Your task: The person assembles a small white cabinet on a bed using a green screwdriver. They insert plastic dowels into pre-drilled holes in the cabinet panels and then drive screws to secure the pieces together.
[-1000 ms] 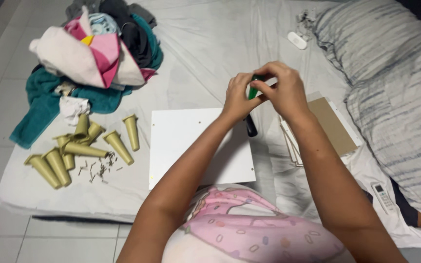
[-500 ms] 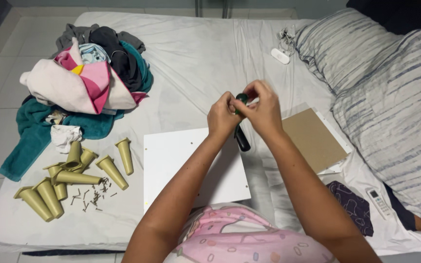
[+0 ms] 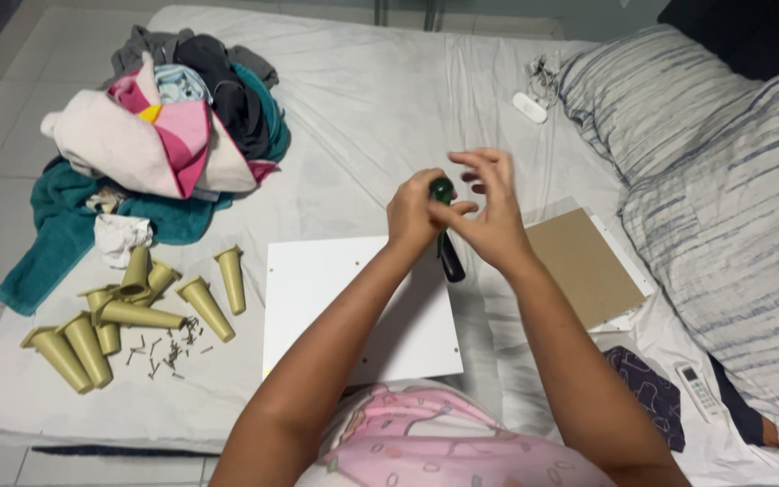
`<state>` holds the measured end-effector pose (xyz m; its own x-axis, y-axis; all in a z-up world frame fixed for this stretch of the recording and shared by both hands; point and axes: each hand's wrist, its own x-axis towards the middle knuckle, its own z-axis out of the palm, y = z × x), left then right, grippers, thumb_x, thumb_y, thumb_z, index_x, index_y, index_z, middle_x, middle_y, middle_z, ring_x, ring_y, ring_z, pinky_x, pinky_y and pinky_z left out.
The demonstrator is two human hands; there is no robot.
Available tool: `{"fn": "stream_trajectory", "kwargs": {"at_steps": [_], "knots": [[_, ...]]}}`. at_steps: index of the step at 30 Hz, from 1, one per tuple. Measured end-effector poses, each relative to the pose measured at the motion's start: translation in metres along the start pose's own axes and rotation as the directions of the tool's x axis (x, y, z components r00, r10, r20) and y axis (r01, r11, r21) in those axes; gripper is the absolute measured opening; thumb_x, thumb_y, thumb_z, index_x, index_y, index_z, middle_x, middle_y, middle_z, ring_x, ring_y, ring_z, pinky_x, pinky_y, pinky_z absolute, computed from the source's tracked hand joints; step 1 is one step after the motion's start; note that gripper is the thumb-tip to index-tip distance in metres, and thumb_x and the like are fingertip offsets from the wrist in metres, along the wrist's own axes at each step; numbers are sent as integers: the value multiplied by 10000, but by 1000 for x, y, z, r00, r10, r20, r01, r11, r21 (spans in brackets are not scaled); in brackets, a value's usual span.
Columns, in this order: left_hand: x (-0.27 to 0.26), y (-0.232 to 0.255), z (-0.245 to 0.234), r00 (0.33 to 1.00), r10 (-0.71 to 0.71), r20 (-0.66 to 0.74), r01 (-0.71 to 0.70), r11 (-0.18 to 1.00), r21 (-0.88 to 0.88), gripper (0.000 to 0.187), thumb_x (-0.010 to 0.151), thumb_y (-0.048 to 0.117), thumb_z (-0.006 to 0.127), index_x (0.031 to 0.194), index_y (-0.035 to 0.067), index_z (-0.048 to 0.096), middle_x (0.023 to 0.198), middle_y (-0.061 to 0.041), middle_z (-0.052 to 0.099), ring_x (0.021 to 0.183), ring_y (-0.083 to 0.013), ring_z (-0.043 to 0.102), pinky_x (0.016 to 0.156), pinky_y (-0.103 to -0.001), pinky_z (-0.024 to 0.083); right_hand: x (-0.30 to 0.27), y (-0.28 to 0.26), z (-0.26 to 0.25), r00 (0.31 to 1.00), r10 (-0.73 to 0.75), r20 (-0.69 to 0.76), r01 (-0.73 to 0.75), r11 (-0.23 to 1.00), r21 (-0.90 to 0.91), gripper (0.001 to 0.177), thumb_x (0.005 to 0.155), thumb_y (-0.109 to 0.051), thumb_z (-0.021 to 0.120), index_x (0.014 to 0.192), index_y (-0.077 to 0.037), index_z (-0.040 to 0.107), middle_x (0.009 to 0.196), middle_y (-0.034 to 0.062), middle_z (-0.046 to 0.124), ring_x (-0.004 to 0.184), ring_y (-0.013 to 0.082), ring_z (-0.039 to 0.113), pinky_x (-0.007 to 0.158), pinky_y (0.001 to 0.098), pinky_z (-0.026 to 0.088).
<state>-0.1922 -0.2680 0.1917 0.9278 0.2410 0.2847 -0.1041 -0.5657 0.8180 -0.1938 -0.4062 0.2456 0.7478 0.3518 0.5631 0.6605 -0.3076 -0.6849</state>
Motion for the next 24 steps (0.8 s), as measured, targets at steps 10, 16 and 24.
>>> {"fn": "stream_trajectory", "kwargs": {"at_steps": [10,16,24], "knots": [[-14,-76,35,947,179,266,-116,965,-235,988,488,278,964,1354,114,517,1158,-105,631,1089,-342,628,953,-431,494,-5,33,-11,975,223,-7,-220,965,144,308,916,-79,721,1222,-49,690,1126,61,705,962,106,652,803,243,518],[-60,-100,56,982,146,121,-172,955,243,242,669,199,878,908,204,846,1108,-54,686,1172,-303,500,1036,-486,342,-16,73,-8,959,262,104,-277,807,522,366,924,-1,501,1272,-80,579,1161,59,677,1151,137,654,1015,255,498],[-53,-106,81,987,149,60,-159,955,249,126,713,253,845,837,239,831,963,15,722,1161,-256,545,1021,-459,349,-23,74,4,975,173,-137,-155,979,134,345,933,-61,797,1237,-98,636,1139,57,476,1000,149,530,857,294,513]]}}
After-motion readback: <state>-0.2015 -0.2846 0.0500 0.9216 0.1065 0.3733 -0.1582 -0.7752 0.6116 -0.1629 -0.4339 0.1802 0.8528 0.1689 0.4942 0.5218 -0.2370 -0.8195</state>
